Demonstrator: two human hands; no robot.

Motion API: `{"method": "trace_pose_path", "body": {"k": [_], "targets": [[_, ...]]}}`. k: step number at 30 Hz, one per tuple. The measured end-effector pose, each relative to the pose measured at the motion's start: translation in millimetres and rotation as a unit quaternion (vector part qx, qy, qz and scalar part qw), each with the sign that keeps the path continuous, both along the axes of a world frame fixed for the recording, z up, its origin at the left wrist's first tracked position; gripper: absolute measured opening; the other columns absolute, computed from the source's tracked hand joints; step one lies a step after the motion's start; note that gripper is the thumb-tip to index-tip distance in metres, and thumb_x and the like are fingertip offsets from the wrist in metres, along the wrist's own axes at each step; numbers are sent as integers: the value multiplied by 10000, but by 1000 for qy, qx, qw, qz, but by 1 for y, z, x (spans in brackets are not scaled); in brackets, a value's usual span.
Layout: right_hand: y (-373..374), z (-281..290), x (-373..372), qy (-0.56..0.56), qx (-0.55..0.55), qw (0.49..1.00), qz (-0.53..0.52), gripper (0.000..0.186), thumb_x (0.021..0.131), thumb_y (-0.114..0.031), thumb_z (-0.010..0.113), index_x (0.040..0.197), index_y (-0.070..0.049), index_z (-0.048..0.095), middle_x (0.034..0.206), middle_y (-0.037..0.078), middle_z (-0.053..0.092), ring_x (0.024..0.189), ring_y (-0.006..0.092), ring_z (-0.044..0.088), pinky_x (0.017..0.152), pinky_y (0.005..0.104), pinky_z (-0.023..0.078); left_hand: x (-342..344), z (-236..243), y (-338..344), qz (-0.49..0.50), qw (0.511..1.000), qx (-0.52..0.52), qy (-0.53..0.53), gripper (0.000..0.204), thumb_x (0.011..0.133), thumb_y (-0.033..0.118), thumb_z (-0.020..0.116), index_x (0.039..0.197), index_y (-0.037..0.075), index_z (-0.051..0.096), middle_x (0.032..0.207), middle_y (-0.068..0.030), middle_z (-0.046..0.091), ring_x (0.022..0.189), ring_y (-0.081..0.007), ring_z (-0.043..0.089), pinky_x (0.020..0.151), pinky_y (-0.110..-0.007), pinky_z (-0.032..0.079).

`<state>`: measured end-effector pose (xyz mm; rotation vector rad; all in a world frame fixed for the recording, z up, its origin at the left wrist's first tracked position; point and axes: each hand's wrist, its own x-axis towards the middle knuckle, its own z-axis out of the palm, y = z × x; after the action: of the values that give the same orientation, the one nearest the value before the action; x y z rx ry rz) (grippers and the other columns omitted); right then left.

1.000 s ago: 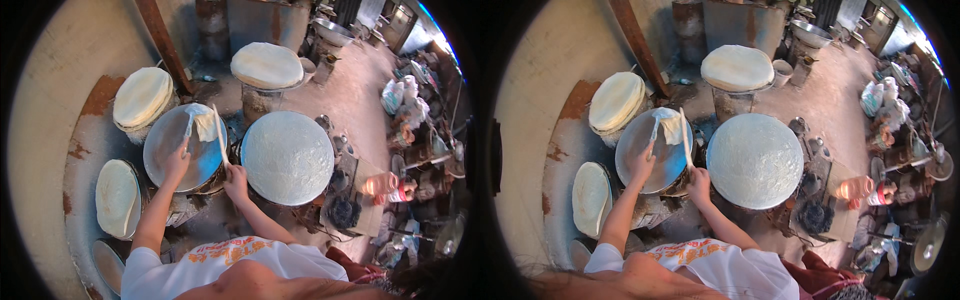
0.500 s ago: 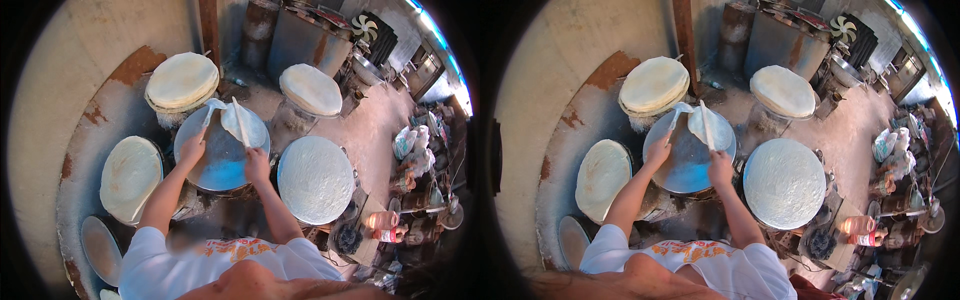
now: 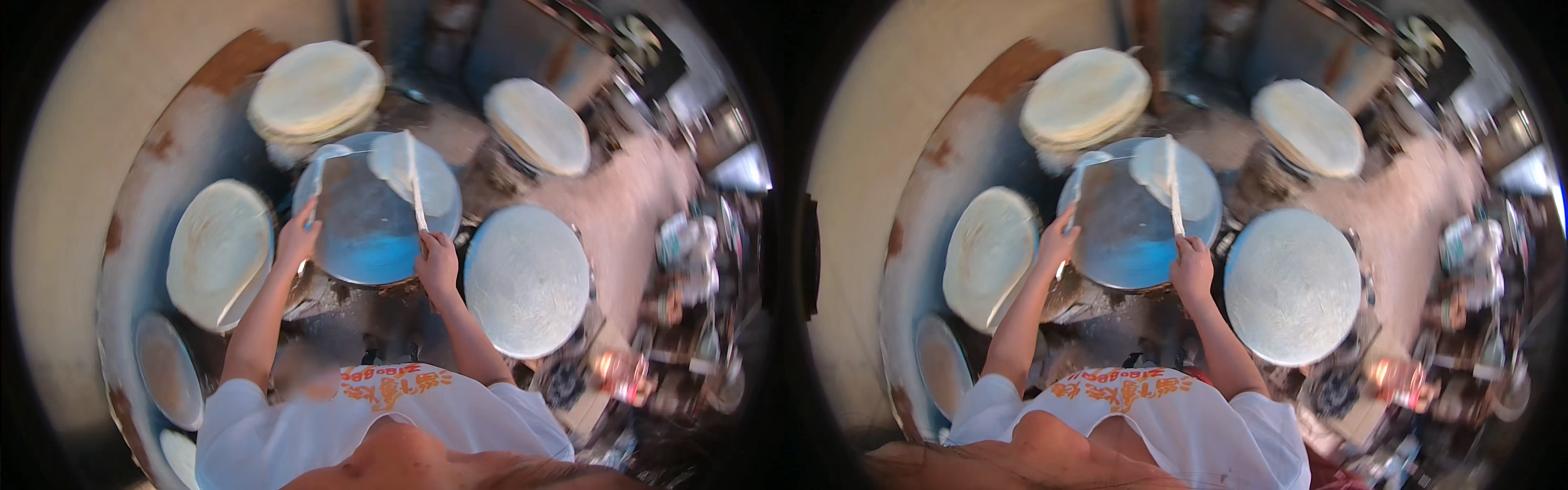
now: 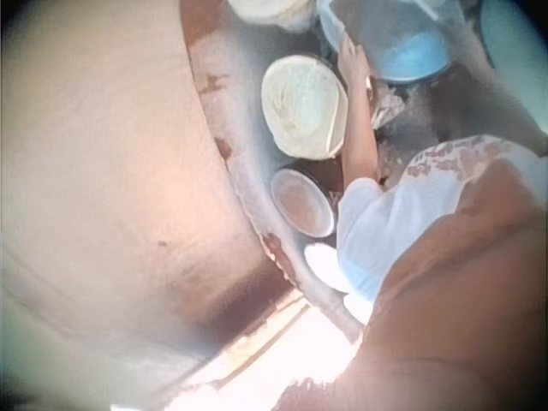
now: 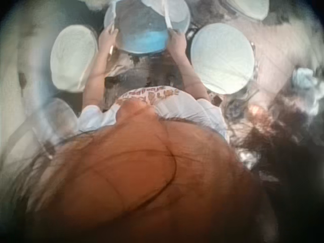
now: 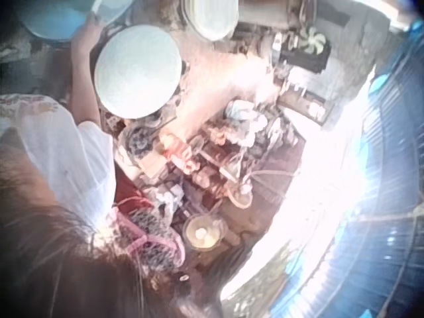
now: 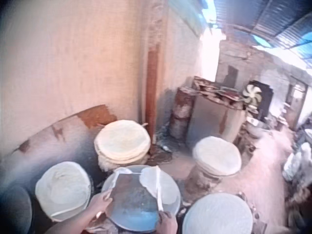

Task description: The person prepares thin pancakes by ladling batter onto hot circular pans and spreading it with a wooden stick. They flip the pancakes, stack them on a tray, and occasionally wipe the pans with a cloth.

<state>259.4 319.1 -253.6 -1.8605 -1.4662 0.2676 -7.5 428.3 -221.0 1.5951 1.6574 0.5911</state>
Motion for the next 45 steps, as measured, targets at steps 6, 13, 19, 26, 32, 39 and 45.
{"method": "trace_pose_path", "body": {"k": [6,13,19,26,32,39,45], "targets": [[23,26,18,-51,40,993,98,327,677,-33,598,992,-61,679,994,115,638,947,334,560,844,394,455,12,27,-31,43,965,-87,-243,547,893,114,544,1410,194,383,484,-31,439,382,-128,410,388,-304,358],[57,-3,69,-87,-36,976,199,379,663,-17,593,1025,-97,670,962,101,638,932,349,554,797,408,469,22,27,-56,123,928,-68,-346,568,902,83,524,1429,175,335,521,10,395,361,-92,372,336,-260,320],[87,-3,67,-51,15,954,295,310,702,-38,591,994,-104,671,947,92,641,906,331,556,781,403,480,46,44,-88,196,904,-69,-375,582,904,43,502,1437,185,315,572,6,403,354,-82,358,325,-247,309],[114,53,118,66,-32,938,338,375,670,-32,632,1034,-103,684,943,134,650,835,251,631,713,348,513,56,80,-131,202,951,18,-235,523,906,79,495,1403,190,371,605,6,485,414,-58,396,360,-226,344],[128,4,128,59,-91,907,407,340,672,-43,673,1012,-40,674,971,122,654,801,249,628,702,310,495,85,77,-138,127,981,-120,-86,549,894,178,539,1407,284,375,823,-56,606,546,-72,487,477,-248,439],[142,2,163,124,-87,911,383,369,639,-14,626,1000,-64,681,976,115,656,863,290,618,770,338,495,79,85,-199,95,987,-131,12,511,897,180,547,1385,245,410,1259,-121,566,900,-218,623,799,-331,484],[142,0,136,78,-88,860,496,343,653,-46,677,994,-72,685,924,92,666,819,220,631,724,297,493,80,56,-196,31,990,-133,27,527,888,172,571,1385,243,412,1139,-139,612,860,-220,604,783,-321,471]]}}
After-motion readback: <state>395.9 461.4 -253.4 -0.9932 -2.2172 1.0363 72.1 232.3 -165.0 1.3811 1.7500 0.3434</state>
